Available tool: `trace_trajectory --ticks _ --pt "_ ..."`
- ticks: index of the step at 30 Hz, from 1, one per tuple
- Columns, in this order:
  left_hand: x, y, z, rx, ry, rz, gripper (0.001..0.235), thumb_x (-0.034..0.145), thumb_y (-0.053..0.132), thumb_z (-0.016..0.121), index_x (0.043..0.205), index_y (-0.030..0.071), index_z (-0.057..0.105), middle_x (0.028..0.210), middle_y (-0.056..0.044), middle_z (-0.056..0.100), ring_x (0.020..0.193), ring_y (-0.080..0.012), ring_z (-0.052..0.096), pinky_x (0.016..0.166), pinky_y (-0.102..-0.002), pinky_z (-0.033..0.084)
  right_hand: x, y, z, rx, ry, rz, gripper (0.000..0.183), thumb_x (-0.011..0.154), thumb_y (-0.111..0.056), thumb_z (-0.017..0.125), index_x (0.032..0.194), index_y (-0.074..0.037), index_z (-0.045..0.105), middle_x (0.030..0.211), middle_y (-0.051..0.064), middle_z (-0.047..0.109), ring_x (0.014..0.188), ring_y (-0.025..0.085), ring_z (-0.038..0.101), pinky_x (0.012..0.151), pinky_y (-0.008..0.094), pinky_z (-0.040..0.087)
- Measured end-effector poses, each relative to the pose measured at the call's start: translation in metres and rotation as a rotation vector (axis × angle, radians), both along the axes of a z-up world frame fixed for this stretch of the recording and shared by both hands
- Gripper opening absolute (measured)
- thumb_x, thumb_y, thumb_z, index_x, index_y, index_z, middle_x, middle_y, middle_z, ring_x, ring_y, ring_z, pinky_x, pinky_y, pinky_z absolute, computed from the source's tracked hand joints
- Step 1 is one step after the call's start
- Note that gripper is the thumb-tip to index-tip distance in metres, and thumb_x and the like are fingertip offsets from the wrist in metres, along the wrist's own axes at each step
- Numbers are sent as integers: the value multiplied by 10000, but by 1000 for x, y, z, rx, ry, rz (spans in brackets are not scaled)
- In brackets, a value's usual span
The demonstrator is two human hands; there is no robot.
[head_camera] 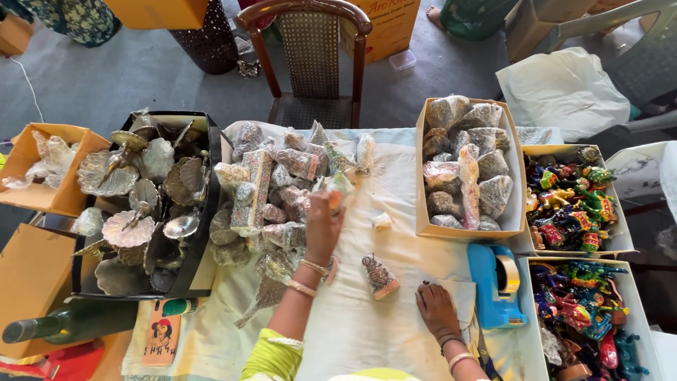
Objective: The person picks up small, plastic-wrapped decorative items from a pile on a table and places them into a cardboard box. They handle the items one by one, arranging them inside the box.
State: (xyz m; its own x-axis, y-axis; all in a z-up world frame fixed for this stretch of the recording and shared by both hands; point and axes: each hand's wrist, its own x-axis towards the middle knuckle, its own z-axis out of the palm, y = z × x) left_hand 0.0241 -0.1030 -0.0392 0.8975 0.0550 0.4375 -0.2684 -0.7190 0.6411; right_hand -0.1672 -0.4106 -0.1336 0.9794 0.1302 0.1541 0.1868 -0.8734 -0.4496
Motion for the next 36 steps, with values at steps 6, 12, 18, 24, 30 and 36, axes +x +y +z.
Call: trace_trajectory --ticks 6,12,18,24,30,36 --pt "2 -25 -7 38 198 23 497 870 160 792 1206 52 443 1131 -187 550 963 -344 666 747 -384 623 1 -1 1 -11 11 -1 127 922 -217 616 988 -109 603 942 88 604 975 294 599 904 434 467" --pt "6 -21 -38 339 276 36 552 842 231 801 1203 47 427 1068 -193 571 877 -313 660 737 -359 616 0 0 3 -16 7 5 121 923 -214 609 978 -107 600 923 90 596 950 298 595 886 439 468" --pt "4 -15 -34 543 311 47 490 888 233 781 1235 62 480 896 -132 628 793 -255 657 681 -343 598 1 0 4 -17 19 5 124 916 -216 610 978 -109 600 919 87 593 946 295 595 873 438 467" --pt "4 -20 -22 427 221 41 420 888 226 777 1178 53 526 934 -155 644 799 -282 675 606 -332 603 0 0 3 -11 44 -8 123 912 -214 618 980 -113 600 923 85 595 948 294 593 876 434 469" --pt "6 -16 -70 538 280 54 277 911 214 747 1101 52 628 1009 -133 657 738 -194 670 566 -253 587 1 -1 -1 9 45 -1 124 912 -211 617 978 -111 591 931 87 596 955 299 591 884 438 466" --pt "14 -6 -22 463 463 47 268 915 278 737 1035 50 662 966 -107 659 577 -128 611 452 -220 539 0 -2 -1 1 74 -6 113 916 -212 614 973 -117 592 923 91 591 952 301 589 888 437 465"
